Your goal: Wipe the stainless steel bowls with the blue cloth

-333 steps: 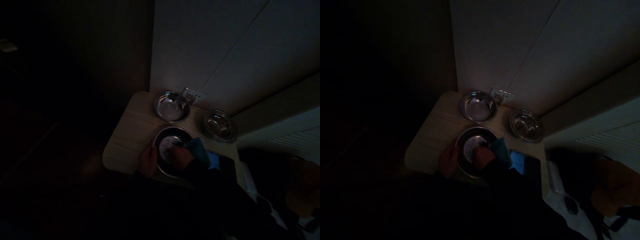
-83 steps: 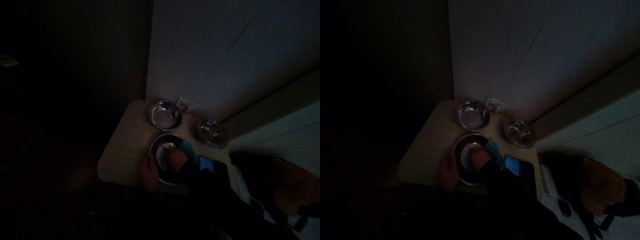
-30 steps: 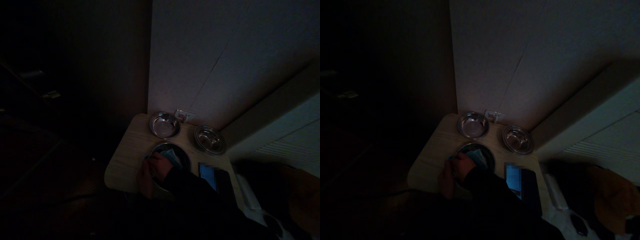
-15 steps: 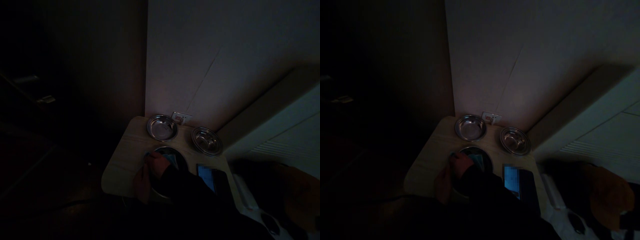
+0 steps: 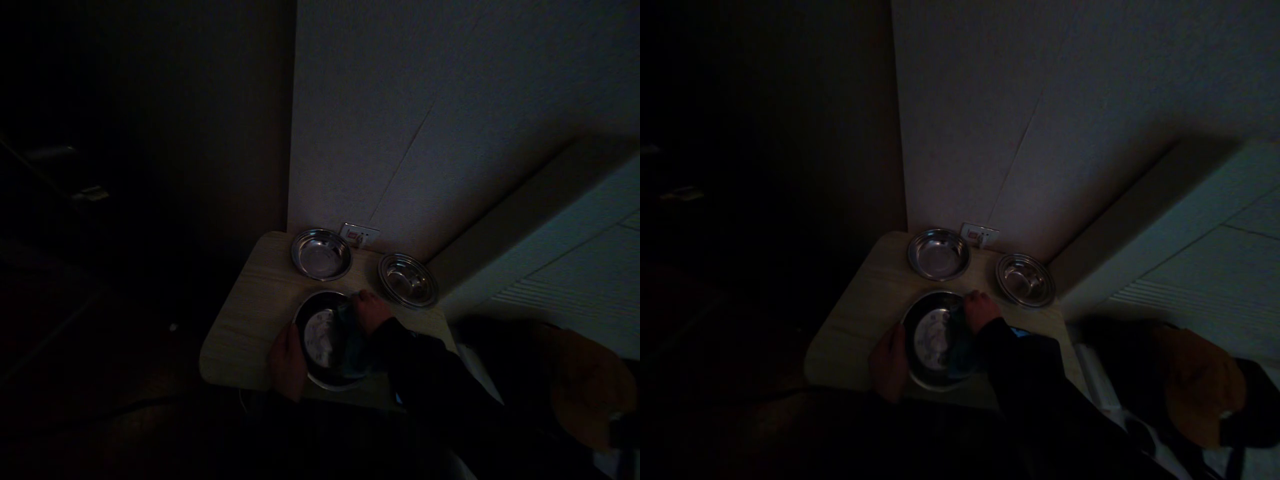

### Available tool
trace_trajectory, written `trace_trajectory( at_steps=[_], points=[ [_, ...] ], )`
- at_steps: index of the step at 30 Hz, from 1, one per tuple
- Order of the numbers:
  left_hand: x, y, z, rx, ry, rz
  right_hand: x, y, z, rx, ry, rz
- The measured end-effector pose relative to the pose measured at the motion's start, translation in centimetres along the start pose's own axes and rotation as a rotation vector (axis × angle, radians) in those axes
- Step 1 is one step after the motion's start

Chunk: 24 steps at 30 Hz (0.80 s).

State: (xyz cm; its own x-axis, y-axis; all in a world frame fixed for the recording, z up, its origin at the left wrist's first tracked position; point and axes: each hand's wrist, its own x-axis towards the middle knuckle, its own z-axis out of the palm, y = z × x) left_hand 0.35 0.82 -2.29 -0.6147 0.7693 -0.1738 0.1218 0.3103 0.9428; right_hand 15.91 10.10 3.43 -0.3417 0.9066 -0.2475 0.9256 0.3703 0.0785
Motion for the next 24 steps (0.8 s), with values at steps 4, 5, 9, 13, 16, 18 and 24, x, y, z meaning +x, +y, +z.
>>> trace_trajectory(
  at_steps=[4,5,9,13,16,18,24],
  points=[
    [0.2,0.2,-0.2,0.004,-0.037,0.029,-1.6,1.1,-0.5,0.020,-0.001,0.067],
    [0.2,0.2,-0.2,0.007,-0.039,0.031,-1.6,0.8,-0.5,0.032,0.019,0.066],
    [0.3,0.3,-0.3,0.019,-0.035,0.034,-0.2,-2.1,0.4,0.094,0.039,-0.008],
    [0.4,0.1,-0.2,0.033,-0.047,0.034,1.6,-5.6,1.9,0.169,0.028,-0.075],
    [0.6,0.0,-0.2,0.047,-0.024,0.022,1.7,-7.2,2.2,0.238,0.022,-0.215],
    [0.6,-0.1,-0.2,0.056,-0.005,0.013,0.8,-7.6,2.2,0.274,-0.015,-0.372],
    [0.4,-0.7,0.0,0.080,0.029,-0.005,-2.5,-6.8,2.9,0.260,-0.139,-0.631]
  ],
)
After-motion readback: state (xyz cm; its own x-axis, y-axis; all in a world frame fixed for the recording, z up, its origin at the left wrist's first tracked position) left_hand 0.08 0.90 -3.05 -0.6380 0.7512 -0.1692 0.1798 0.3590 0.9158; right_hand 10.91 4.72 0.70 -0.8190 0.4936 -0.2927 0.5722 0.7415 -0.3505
